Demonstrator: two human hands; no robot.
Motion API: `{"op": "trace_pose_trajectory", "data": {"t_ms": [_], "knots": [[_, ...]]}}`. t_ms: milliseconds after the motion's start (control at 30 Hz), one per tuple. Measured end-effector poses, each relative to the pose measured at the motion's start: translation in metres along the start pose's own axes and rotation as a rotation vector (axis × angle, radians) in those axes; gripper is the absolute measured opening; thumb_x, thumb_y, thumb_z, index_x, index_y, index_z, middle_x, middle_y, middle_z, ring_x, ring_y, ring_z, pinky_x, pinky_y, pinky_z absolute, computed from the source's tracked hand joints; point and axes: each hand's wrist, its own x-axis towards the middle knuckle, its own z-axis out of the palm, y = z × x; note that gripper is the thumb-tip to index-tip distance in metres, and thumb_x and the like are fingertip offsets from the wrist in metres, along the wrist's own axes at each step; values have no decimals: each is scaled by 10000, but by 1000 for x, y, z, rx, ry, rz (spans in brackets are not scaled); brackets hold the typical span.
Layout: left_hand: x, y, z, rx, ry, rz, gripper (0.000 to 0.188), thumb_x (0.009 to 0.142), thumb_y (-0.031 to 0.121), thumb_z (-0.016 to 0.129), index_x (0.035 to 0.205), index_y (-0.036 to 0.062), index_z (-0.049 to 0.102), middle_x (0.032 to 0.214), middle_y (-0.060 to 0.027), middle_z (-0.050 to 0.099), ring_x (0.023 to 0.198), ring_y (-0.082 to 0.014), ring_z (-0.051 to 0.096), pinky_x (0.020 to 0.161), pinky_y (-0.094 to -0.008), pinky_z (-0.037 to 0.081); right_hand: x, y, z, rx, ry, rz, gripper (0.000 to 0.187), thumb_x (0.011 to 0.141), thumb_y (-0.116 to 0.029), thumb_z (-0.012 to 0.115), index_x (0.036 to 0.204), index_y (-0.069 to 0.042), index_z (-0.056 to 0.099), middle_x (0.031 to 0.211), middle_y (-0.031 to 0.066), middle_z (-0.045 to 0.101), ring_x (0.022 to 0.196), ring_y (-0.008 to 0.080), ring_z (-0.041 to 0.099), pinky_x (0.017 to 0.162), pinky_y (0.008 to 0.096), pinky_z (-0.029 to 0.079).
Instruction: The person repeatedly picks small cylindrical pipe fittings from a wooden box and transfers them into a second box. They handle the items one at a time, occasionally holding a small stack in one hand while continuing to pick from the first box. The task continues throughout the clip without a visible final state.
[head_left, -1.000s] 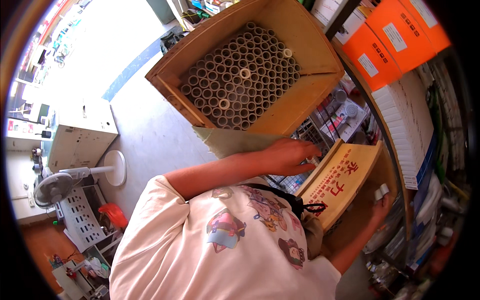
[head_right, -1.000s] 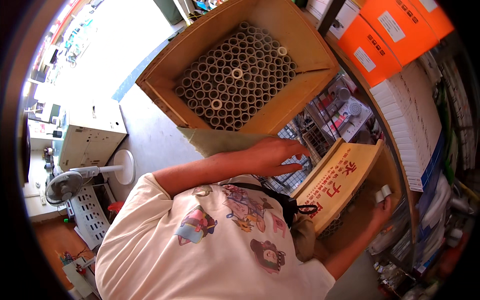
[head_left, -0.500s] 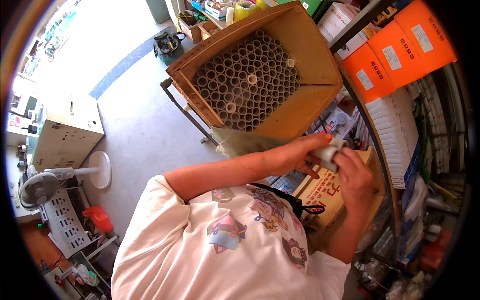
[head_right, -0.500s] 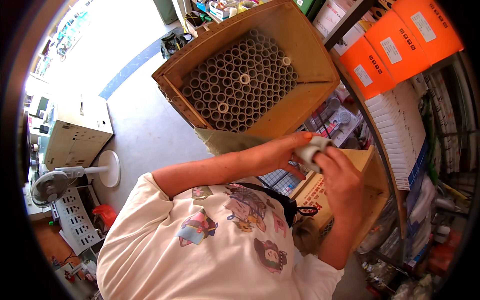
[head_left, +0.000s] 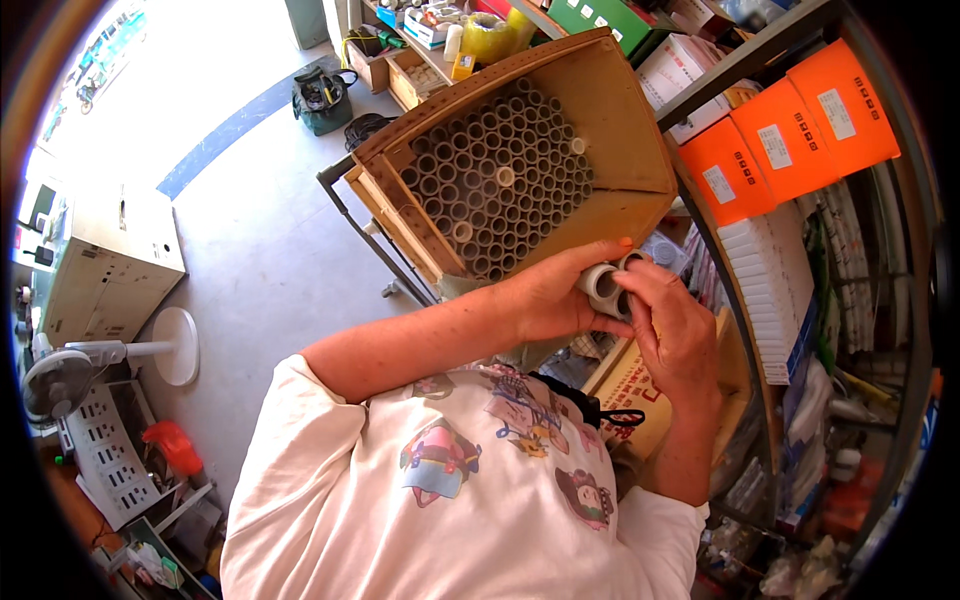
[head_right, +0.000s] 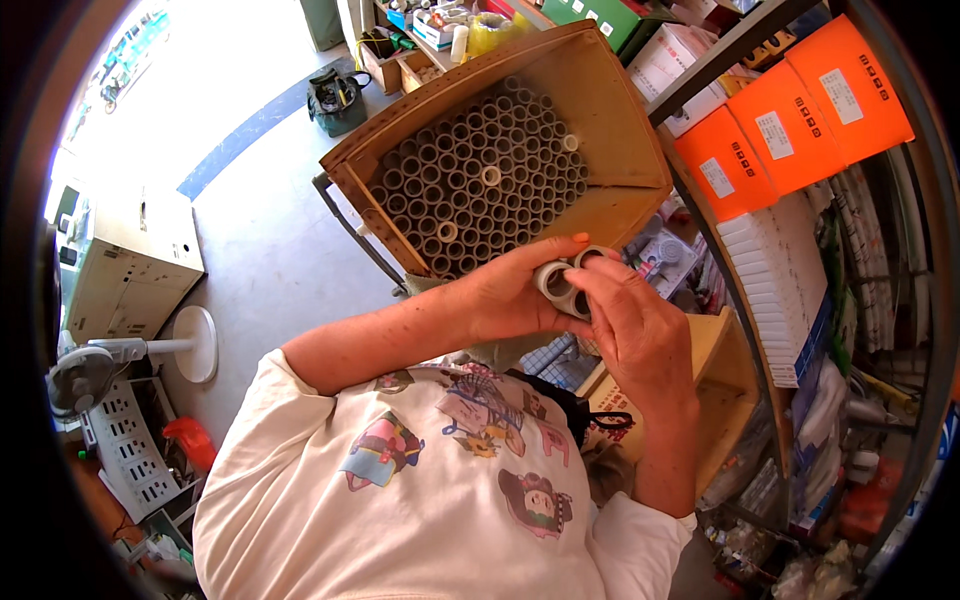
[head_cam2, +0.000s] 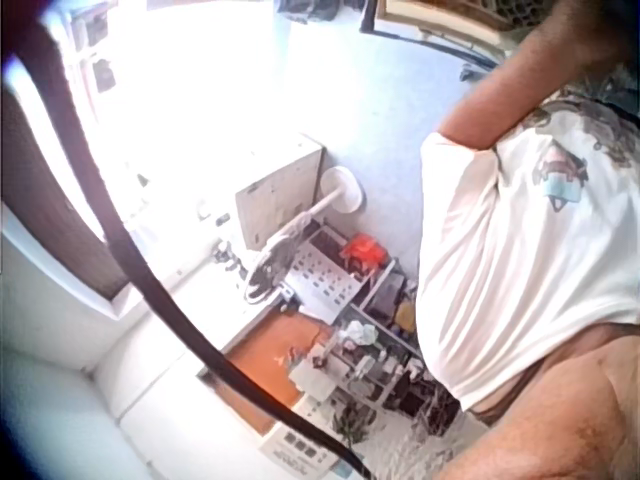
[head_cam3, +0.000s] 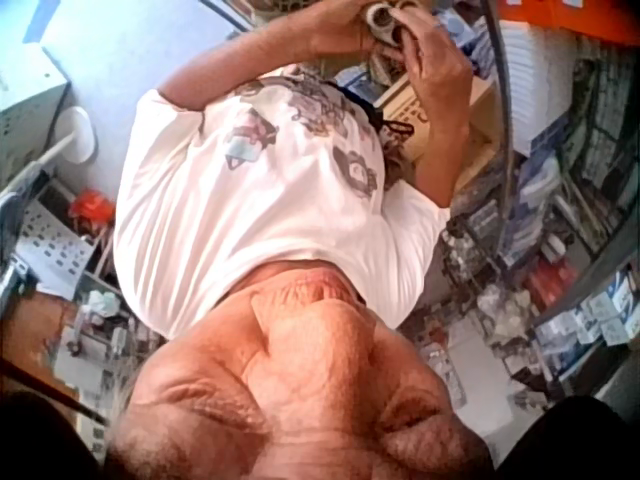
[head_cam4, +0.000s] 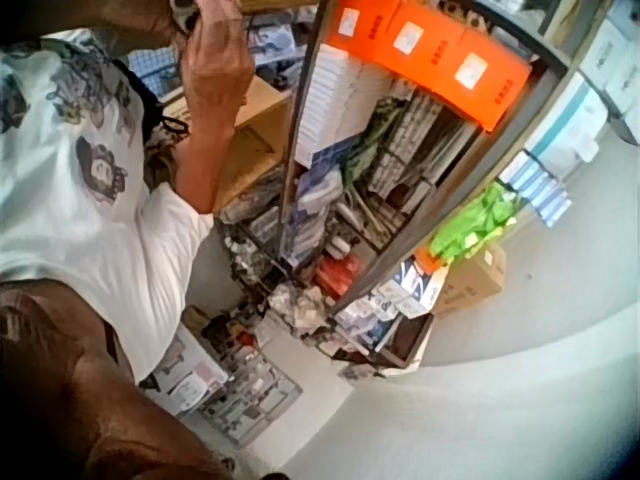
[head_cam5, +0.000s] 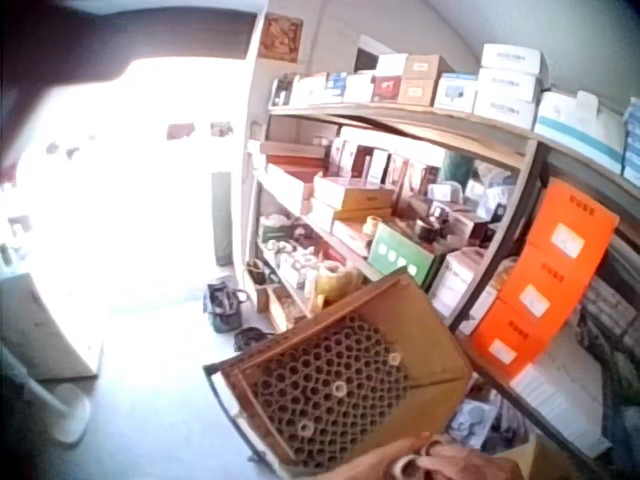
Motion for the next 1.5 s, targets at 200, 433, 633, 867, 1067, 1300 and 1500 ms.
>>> {"op": "trace_pose_trajectory", "data": {"t_ms": [200,433,633,867,1067,1300,1500], "knots": [[0,11,1,-73,46,97,228,940,283,518,1087,116,567,1049,-47,608,980,-197,589,845,-416,517,11,7,6,78,24,65,353,762,55,648,1079,-94,604,1076,94,620,1001,264,626,772,341,535],[2,22,-12,-84,38,139,260,955,300,478,1084,94,571,1059,-63,616,939,-205,605,801,-407,528,29,14,10,-134,63,46,385,736,-30,707,1103,-98,615,1083,63,603,887,241,622,752,329,513],[-1,26,-19,-79,111,171,253,942,337,502,1082,133,554,1009,-39,609,898,-182,596,775,-380,508,39,23,15,67,-95,298,346,729,-71,726,1061,-65,631,956,67,627,827,205,620,734,306,503],[-6,25,-28,-57,258,287,312,959,325,458,1136,85,547,1003,-84,621,905,-189,606,748,-347,505,68,53,29,301,-21,443,310,759,-44,692,1060,-34,621,918,48,632,776,107,599,690,247,487],[-7,21,-30,46,276,250,306,955,315,474,1141,81,541,952,-73,619,879,-172,609,746,-322,495,114,105,96,538,42,485,316,786,-56,689,1092,-33,612,946,55,643,846,108,624,729,262,514],[-8,23,-25,6,296,302,281,949,284,511,1138,78,541,938,-51,614,867,-154,607,731,-299,486,172,150,183,408,-1,402,404,790,-179,720,1143,-33,590,1023,125,653,924,173,641,749,280,521],[-7,22,-28,-12,261,345,282,938,280,542,1135,78,546,929,-40,613,859,-127,594,723,-282,479,193,178,243,274,40,360,388,769,-178,708,1098,-11,587,936,137,660,819,207,653,707,325,506]]}}
